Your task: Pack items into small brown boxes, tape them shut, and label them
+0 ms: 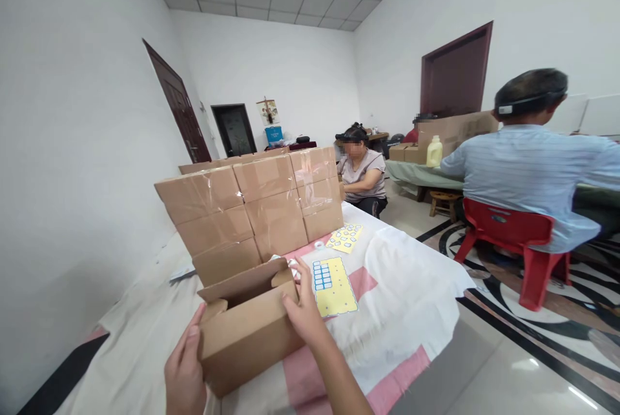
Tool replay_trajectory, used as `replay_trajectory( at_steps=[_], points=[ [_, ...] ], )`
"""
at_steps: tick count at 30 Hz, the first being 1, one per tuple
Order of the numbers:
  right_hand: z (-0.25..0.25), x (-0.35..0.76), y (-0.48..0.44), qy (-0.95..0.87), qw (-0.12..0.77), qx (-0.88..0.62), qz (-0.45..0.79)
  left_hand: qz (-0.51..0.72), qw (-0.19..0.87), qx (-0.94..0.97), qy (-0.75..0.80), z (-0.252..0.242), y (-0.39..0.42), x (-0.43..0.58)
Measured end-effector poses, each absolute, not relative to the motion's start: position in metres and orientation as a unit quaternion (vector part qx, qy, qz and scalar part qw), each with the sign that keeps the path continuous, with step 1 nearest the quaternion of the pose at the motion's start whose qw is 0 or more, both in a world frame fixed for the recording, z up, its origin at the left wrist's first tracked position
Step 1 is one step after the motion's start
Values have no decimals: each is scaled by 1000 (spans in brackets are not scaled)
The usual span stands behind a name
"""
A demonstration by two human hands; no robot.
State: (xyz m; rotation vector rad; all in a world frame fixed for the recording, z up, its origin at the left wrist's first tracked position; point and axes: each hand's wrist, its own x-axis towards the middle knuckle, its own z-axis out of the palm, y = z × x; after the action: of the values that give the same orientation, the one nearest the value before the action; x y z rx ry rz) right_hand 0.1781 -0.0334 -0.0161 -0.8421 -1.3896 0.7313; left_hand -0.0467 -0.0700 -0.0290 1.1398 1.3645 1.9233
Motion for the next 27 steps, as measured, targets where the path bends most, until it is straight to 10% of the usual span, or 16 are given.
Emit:
replay_trajectory(
  at_steps=[12,27],
  points=[
    [-23,181,-17,-614,619,-348,344,684,267,437,519,-16,-67,-45],
    [-24,182,-18,-657,638,-342,212,368,-120,673,630,6,-80,3]
  ],
)
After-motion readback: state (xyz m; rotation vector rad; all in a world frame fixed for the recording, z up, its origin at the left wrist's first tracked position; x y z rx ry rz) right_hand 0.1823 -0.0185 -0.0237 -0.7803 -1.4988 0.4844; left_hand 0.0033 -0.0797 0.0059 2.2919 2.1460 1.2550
